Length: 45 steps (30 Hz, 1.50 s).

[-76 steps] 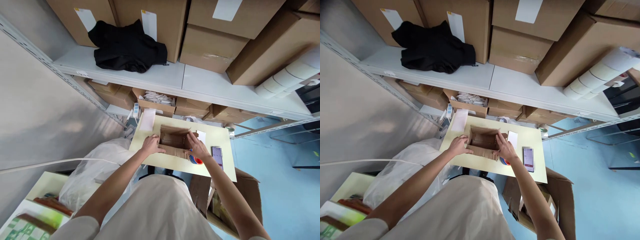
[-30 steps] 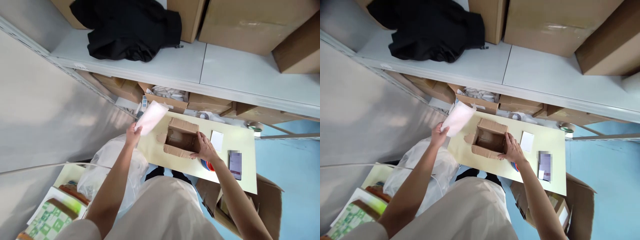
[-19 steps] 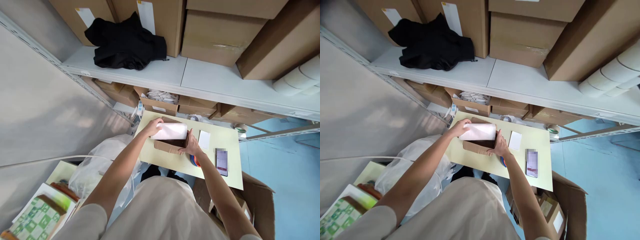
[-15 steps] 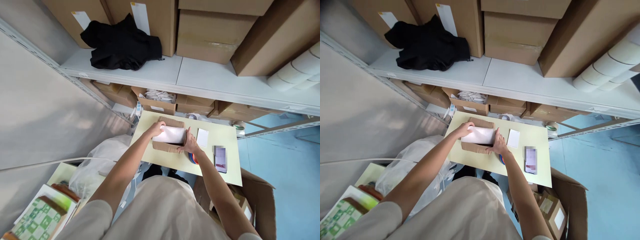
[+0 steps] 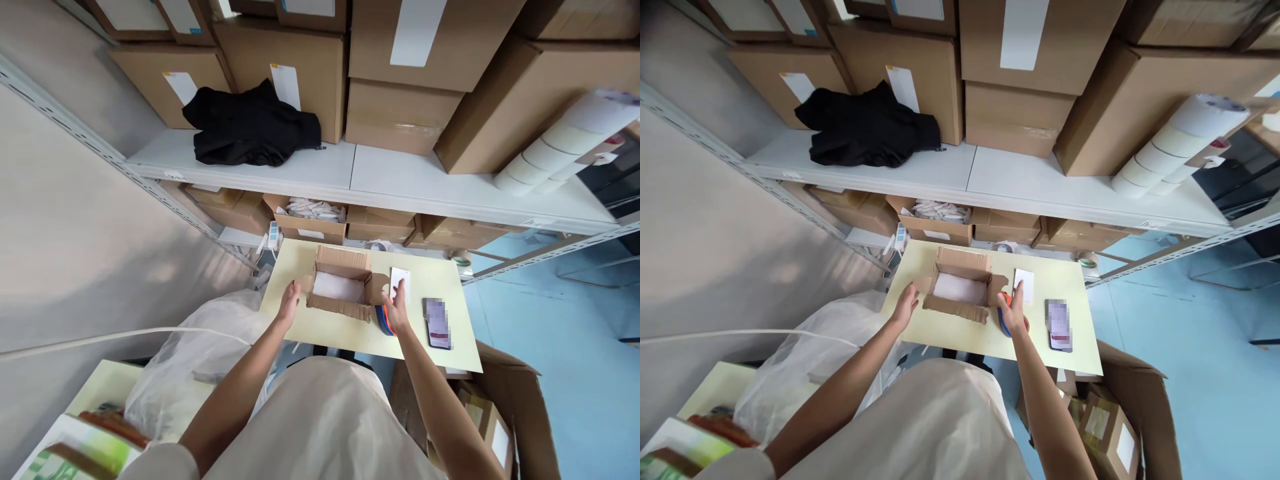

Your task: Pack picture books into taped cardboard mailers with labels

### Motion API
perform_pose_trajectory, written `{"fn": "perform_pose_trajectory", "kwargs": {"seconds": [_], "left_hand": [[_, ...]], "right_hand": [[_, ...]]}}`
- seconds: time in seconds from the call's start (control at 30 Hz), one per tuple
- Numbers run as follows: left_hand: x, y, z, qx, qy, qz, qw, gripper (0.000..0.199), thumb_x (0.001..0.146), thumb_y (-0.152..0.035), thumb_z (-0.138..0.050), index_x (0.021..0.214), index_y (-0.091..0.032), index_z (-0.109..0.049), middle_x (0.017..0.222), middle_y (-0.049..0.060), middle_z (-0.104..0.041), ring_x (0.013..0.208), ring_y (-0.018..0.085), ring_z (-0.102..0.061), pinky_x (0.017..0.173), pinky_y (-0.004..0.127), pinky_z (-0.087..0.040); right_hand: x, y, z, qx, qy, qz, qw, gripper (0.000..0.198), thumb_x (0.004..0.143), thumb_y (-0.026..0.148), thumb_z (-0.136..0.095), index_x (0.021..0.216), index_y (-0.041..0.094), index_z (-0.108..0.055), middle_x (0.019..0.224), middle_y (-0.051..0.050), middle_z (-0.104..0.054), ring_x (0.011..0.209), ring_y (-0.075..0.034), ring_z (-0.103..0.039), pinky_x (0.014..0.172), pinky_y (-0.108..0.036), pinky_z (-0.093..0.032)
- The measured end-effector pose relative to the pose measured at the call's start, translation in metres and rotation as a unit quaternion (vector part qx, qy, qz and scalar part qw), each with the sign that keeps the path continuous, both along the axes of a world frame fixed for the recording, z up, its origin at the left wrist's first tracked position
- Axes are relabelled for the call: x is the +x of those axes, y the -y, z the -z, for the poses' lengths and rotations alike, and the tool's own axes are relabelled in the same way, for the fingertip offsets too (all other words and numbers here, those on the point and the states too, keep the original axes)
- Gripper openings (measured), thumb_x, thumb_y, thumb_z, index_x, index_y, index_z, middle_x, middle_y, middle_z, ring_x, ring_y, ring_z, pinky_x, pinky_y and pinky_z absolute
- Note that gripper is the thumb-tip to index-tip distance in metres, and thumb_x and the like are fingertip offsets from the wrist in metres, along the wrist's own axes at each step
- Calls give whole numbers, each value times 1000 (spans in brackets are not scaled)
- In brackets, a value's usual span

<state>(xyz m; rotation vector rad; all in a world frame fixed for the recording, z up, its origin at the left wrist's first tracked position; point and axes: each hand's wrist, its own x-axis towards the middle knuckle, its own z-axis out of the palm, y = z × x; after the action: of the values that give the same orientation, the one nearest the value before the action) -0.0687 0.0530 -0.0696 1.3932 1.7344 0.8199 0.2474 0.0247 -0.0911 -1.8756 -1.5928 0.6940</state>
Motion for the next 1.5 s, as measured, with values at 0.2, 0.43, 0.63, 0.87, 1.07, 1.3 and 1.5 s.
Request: {"fn": "perform_pose_trajectory", "kwargs": {"seconds": [0.2, 0.43, 0.63, 0.87, 1.07, 1.3, 1.5], "left_hand": [[-16, -9, 1, 101, -72, 347, 930, 105, 51, -51, -81, 139, -14, -39, 150, 22, -28, 138, 36, -28, 109, 46, -31], [-18, -7, 17, 158, -115, 271, 943, 27, 90, -26, -45, 111, -19, -60, 130, 11, -58, 118, 22, -56, 101, 38, -45], [-8, -2, 24, 150, -10, 143, 978, 26, 83, -23, -55, 109, -19, -57, 103, 9, -70, 92, 20, -68, 82, 35, -56], [-7, -11, 26, 97, 77, 104, 987, 27, 79, -22, -60, 105, -16, -56, 108, 13, -68, 91, 21, -69, 76, 34, -58], [-2, -3, 32, 103, 68, 91, 988, 23, 83, -22, -57, 105, -16, -55, 104, 12, -69, 96, 21, -67, 85, 38, -56], [-1, 5, 30, 109, 23, 128, 985, 42, 88, -24, -48, 129, -15, -44, 112, 15, -64, 97, 21, -66, 81, 36, -57], [8, -5, 6, 199, -208, 289, 913, 50, 93, -30, -38, 140, -14, -37, 151, 18, -28, 141, 30, -22, 110, 49, -29]], "right_hand": [[-1, 23, -8, -4, 81, -228, 970, 85, 74, 19, -52, 149, 22, -14, 153, -13, -25, 138, -29, -29, 106, -49, -37], [-26, 17, -21, 26, 106, -176, 978, 26, 87, 31, -47, 104, 19, -63, 127, -13, -54, 111, -26, -57, 93, -45, -49], [-35, 10, -11, 8, -18, -23, 1000, 60, 69, 39, -68, 124, 21, -50, 122, -13, -53, 110, -31, -56, 91, -50, -48], [-29, -29, -12, -20, -142, -49, 988, 107, 63, 43, -72, 147, 32, -7, 137, -13, -42, 121, -30, -50, 93, -48, -48], [-24, -24, -12, 29, -24, -79, 996, 83, 67, 33, -71, 141, 24, -32, 120, -11, -54, 113, -27, -55, 98, -46, -44], [-12, -22, -20, 11, 114, -185, 976, 45, 85, 34, -55, 128, 24, -48, 143, -11, -40, 123, -27, -50, 95, -42, -49], [-14, -25, -23, 2, 131, -228, 965, 52, 89, 37, -46, 138, 22, -37, 153, -12, -26, 122, -29, -52, 89, -43, -51]]}}
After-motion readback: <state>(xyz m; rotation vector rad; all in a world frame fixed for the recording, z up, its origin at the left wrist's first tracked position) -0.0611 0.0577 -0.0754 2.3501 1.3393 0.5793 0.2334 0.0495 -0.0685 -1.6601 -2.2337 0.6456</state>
